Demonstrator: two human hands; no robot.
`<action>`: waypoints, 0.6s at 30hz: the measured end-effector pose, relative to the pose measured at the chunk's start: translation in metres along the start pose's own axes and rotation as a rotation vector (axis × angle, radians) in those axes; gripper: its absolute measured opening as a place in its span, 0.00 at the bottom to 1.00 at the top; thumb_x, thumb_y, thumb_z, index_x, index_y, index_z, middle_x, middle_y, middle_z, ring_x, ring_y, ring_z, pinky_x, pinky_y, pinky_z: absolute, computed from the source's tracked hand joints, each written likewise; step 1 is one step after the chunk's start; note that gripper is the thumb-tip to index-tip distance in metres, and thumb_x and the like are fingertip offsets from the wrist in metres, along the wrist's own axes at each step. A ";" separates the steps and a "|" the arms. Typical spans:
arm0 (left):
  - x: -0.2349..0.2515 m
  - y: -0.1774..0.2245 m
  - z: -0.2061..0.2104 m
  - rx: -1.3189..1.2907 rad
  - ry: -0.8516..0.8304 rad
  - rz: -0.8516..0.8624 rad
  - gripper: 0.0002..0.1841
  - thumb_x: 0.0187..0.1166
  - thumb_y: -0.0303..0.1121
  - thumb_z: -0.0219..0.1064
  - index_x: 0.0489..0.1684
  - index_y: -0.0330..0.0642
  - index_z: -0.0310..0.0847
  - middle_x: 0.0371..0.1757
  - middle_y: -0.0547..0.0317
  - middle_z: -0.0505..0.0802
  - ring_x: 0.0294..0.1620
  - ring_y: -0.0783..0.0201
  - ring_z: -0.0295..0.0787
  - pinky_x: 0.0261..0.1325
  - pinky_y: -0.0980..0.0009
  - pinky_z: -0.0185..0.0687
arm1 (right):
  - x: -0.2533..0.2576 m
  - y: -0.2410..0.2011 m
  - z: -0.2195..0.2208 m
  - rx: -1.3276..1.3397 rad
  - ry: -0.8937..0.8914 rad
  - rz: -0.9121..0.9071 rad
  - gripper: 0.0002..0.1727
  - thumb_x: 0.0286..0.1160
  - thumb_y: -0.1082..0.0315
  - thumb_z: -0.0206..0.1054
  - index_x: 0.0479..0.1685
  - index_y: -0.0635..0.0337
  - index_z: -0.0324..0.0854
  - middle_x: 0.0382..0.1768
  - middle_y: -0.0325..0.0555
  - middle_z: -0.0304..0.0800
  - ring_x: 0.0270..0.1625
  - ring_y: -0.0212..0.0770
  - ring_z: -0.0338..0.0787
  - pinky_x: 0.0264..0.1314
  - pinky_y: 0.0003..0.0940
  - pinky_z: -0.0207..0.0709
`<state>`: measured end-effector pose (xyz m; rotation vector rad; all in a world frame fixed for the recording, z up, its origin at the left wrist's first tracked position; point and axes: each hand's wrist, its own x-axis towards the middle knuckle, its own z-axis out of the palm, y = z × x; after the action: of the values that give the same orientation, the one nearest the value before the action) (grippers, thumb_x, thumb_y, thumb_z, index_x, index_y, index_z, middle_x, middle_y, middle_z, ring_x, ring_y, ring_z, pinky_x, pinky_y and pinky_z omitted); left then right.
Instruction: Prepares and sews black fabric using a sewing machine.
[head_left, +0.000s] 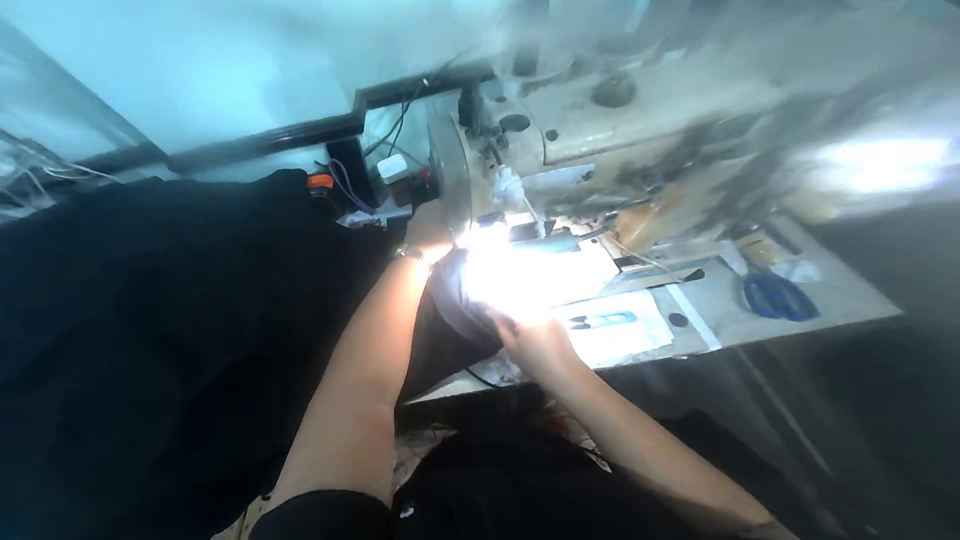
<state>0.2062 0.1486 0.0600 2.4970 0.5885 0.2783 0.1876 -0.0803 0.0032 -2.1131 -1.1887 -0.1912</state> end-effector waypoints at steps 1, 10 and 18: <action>0.006 -0.003 0.001 -0.055 0.070 0.024 0.17 0.77 0.34 0.72 0.58 0.32 0.84 0.56 0.40 0.92 0.62 0.51 0.89 0.68 0.50 0.81 | 0.003 0.001 0.000 0.002 -0.002 -0.003 0.15 0.84 0.65 0.62 0.57 0.57 0.93 0.44 0.49 0.98 0.47 0.48 0.98 0.51 0.46 0.90; -0.065 -0.030 0.007 -0.042 0.409 0.430 0.12 0.78 0.36 0.69 0.51 0.41 0.89 0.60 0.48 0.90 0.67 0.52 0.84 0.72 0.52 0.80 | 0.010 0.009 0.002 0.030 -0.032 0.001 0.16 0.86 0.61 0.61 0.55 0.53 0.94 0.46 0.46 0.98 0.50 0.47 0.97 0.55 0.48 0.89; -0.183 0.008 -0.018 0.198 -0.196 0.652 0.17 0.87 0.43 0.60 0.32 0.43 0.85 0.39 0.55 0.91 0.53 0.58 0.88 0.71 0.53 0.74 | 0.025 -0.003 -0.033 -0.127 -0.316 -0.029 0.15 0.86 0.67 0.58 0.56 0.54 0.91 0.34 0.56 0.93 0.41 0.61 0.94 0.39 0.63 0.85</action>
<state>0.0419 0.0655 0.0662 2.8004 -0.3081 0.2146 0.2058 -0.0829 0.0405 -2.2975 -1.4214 0.0599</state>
